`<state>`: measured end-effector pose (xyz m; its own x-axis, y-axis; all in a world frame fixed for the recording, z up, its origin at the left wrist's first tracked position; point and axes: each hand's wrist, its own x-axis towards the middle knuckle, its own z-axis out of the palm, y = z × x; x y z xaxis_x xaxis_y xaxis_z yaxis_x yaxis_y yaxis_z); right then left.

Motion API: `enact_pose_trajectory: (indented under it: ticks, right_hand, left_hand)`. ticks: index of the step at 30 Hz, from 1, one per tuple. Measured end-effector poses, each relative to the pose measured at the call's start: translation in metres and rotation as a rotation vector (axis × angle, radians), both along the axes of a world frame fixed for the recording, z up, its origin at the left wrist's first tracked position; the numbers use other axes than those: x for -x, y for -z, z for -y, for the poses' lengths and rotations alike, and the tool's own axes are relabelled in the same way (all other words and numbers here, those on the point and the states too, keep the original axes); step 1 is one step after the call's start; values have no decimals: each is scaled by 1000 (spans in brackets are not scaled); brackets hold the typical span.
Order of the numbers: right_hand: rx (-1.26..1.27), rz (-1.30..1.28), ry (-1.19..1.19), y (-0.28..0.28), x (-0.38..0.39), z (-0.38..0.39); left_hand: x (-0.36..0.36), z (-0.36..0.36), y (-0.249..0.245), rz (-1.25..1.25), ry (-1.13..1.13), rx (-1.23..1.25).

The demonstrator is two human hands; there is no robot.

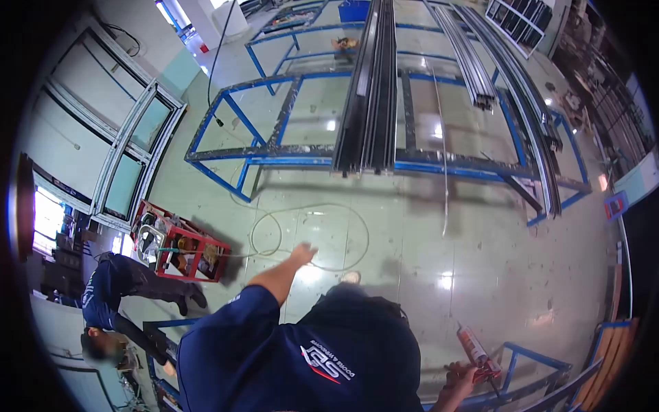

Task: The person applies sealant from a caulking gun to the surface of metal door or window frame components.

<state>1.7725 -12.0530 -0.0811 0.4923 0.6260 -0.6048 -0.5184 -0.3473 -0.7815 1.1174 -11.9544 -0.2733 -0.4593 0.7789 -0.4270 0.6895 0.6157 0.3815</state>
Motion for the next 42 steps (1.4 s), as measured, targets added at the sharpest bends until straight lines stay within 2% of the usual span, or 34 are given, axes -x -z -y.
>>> enact_pose_trajectory:
  ticks: [1,2,3,5,6,7,8,9,10,11,12,13,14,15,16,18,19,21,23,24,25,27,28,29,31,32,34,35,37,40,42]
  right_hand:
    - [33,11,1,5,10,-3]
    - [-49,-77,86,15,22,-9]
    - [-54,-80,86,21,36,-15]
    - [-48,-133,93,16,74,-28]
    - [-18,-85,130,25,90,-37]
    - [96,-3,78,8,105,-45]
    - [84,-1,62,2,121,-53]
    - [80,4,26,-5,134,-58]
    - [135,72,-52,-16,147,-63]
    - [162,89,-163,-24,159,-70]
    - [203,155,-268,-36,166,-70]
    - [238,218,-360,-43,169,-75]
    - [170,332,-546,-28,163,-82]
    - [144,236,-645,-35,178,-95]
    - [134,268,-756,-26,193,-110]
    - [87,356,-998,-38,238,-132]
    - [62,393,-1125,-51,264,-140]
    - [-78,366,-1317,-13,284,-176]
    - [10,404,-1549,-41,337,-202]
    - [-97,379,-1608,-35,359,-212]
    - [-115,380,-1615,-38,385,-214]
    - [-267,275,-1698,-49,442,-215]
    - [-267,282,-1708,-58,474,-211]
    - [-302,226,-1734,-71,508,-204]
    - [-329,177,-1752,-82,568,-188]
    - [-368,105,-1769,-81,597,-180]
    - [-360,35,-1783,-79,656,-159]
    - [-335,38,-1758,-72,683,-146]
    - [-350,72,-1784,-51,735,-125]
    - [-268,143,-1763,-5,806,-95]
    - [-197,176,-1736,19,843,-75]
  left_hand:
    - [2,20,5,44,30,218]
    - [19,50,60,46,214,301]
    - [10,64,24,141,196,467]
    - [12,79,-16,237,365,557]
    - [24,75,-13,227,466,572]
    - [39,71,-6,217,565,582]
    - [64,73,38,110,628,500]
    - [88,73,71,148,612,297]
    - [77,48,-30,213,355,336]
    - [94,39,17,113,310,266]
    - [96,30,8,50,180,161]
    - [97,14,-30,155,24,126]
    - [92,1,-58,103,-88,20]
    - [91,-16,-71,150,-194,-77]
    - [86,-27,-65,152,-279,-272]
    - [78,-23,-114,370,-297,-359]
    - [65,-3,-116,378,-357,-357]
    - [56,35,-125,251,-374,-460]
    - [59,106,-105,92,-178,-287]
    - [63,143,-94,88,-175,-143]
    - [69,183,-63,90,-262,-12]
    - [70,262,-44,165,-688,158]
    - [69,305,-27,131,-842,143]
    - [76,337,-23,203,-985,247]
    - [83,388,-4,107,-1118,228]
    - [93,390,-2,110,-1105,233]
    - [137,394,-18,266,-1229,-49]
    - [171,388,-27,271,-1205,-25]
    - [240,353,-38,292,-1156,-279]
    - [375,302,-25,194,-1006,-392]
    - [473,272,7,57,-920,-479]
